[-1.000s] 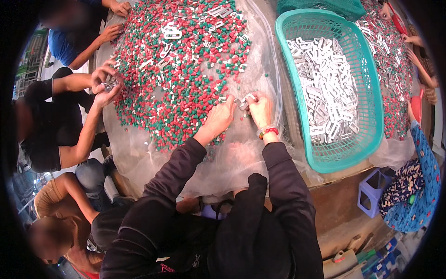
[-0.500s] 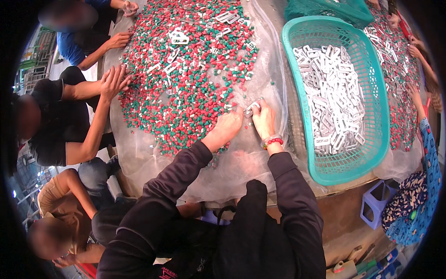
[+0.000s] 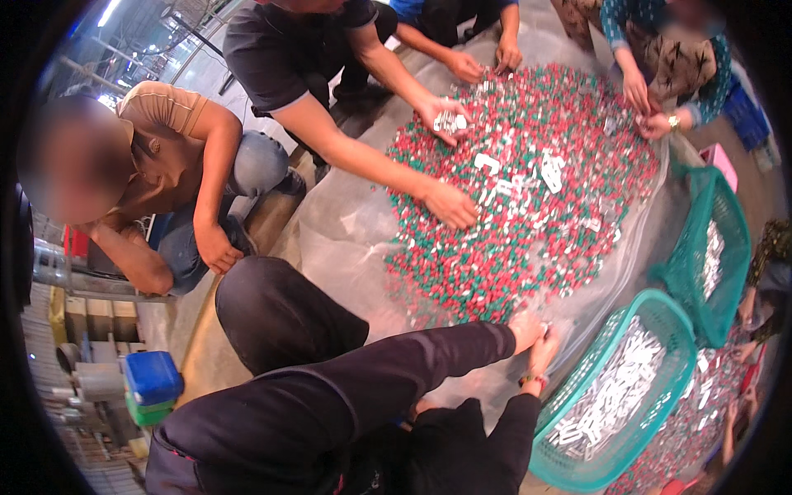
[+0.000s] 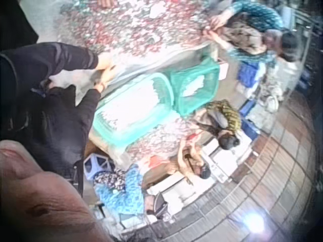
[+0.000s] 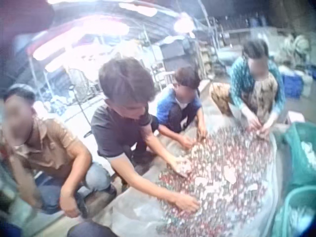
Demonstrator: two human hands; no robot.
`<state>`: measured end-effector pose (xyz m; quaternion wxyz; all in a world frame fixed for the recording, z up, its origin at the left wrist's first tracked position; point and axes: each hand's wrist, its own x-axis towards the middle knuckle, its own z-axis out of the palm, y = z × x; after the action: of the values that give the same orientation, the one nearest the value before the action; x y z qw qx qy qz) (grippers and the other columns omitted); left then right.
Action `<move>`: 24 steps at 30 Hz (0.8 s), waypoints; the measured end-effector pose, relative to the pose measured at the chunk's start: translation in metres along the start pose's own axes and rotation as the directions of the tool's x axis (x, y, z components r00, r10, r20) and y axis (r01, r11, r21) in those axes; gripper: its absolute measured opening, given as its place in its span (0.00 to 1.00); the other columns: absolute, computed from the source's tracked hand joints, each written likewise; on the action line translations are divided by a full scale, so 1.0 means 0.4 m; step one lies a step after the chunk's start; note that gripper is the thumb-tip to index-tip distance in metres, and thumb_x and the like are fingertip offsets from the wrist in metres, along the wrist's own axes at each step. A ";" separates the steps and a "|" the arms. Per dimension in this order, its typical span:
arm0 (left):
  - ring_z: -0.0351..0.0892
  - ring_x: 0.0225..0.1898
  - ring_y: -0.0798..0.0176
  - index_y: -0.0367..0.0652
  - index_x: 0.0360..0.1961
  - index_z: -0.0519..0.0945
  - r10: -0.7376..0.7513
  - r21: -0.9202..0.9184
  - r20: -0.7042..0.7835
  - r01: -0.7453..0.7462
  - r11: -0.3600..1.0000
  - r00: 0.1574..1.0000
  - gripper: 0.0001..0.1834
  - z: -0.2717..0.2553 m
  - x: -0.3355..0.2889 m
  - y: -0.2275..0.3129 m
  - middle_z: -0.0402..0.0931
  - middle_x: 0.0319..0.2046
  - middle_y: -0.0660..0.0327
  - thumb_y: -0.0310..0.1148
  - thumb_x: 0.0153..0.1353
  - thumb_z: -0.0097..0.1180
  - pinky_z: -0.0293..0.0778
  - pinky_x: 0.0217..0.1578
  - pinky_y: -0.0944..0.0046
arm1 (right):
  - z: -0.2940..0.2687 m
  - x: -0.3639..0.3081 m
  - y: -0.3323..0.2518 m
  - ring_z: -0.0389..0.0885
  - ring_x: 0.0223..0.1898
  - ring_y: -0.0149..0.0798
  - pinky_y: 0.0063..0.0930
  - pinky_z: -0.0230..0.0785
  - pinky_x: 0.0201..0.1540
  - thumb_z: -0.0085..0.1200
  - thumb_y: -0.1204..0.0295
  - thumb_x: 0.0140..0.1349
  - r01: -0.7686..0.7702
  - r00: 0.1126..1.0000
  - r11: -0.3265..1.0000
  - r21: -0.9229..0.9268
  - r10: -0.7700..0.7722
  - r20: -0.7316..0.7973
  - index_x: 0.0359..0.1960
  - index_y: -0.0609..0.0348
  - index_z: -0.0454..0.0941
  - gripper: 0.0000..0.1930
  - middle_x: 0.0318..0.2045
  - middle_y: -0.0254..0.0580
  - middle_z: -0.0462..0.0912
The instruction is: The person sorts through a large pile of small red and green plastic items mixed with white plastic pieces, picking out the white pieces and placing them into a green basket.
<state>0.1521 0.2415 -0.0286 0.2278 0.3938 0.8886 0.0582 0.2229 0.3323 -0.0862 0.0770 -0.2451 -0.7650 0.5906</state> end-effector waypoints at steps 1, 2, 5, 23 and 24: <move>0.80 0.34 0.58 0.45 0.30 0.80 0.063 -0.068 -0.018 -0.064 0.996 0.998 0.11 -0.055 -0.023 0.010 0.79 0.30 0.57 0.36 0.53 0.47 0.72 0.35 0.58 | -0.042 0.010 0.001 0.74 0.30 0.35 0.33 0.66 0.34 0.45 0.70 0.57 0.019 1.000 0.993 -0.118 -0.019 0.000 0.32 0.68 0.73 0.11 0.26 0.47 0.78; 0.79 0.37 0.58 0.46 0.31 0.80 0.113 0.000 0.071 -0.114 0.994 0.991 0.11 -0.125 -0.028 0.018 0.79 0.33 0.55 0.37 0.53 0.48 0.72 0.35 0.57 | -0.077 0.018 -0.052 0.75 0.27 0.35 0.31 0.68 0.32 0.45 0.70 0.58 -0.156 0.987 0.976 -0.153 0.160 0.012 0.34 0.67 0.73 0.11 0.26 0.45 0.78; 0.78 0.31 0.59 0.46 0.30 0.78 0.378 0.024 -0.051 -0.377 0.926 0.925 0.09 -0.113 -0.030 -0.099 0.77 0.26 0.58 0.37 0.50 0.51 0.73 0.27 0.57 | -0.056 0.023 -0.191 0.77 0.25 0.40 0.35 0.69 0.29 0.43 0.72 0.59 -0.398 0.917 0.915 -0.062 0.399 0.003 0.36 0.66 0.70 0.10 0.25 0.45 0.78; 0.79 0.27 0.51 0.39 0.35 0.64 0.337 -0.043 0.008 -0.336 0.941 0.942 0.08 -0.138 -0.075 -0.118 0.76 0.22 0.52 0.27 0.55 0.46 0.71 0.26 0.52 | -0.076 -0.011 -0.175 0.75 0.35 0.53 0.39 0.63 0.39 0.45 0.69 0.55 -0.122 0.965 0.897 -0.424 0.208 0.162 0.31 0.64 0.74 0.10 0.28 0.55 0.76; 0.79 0.29 0.52 0.37 0.36 0.65 0.322 -0.013 0.041 -0.322 0.947 0.946 0.13 -0.140 -0.075 -0.116 0.76 0.22 0.51 0.27 0.49 0.52 0.72 0.28 0.54 | -0.072 -0.008 -0.170 0.74 0.36 0.56 0.42 0.64 0.39 0.45 0.69 0.55 -0.134 0.961 0.902 -0.411 0.219 0.168 0.32 0.64 0.74 0.10 0.28 0.57 0.76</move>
<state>0.1132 0.1923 0.0187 0.2354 0.5340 0.8072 0.0888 0.2181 0.3434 -0.0131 -0.1095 -0.2605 -0.8467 0.4509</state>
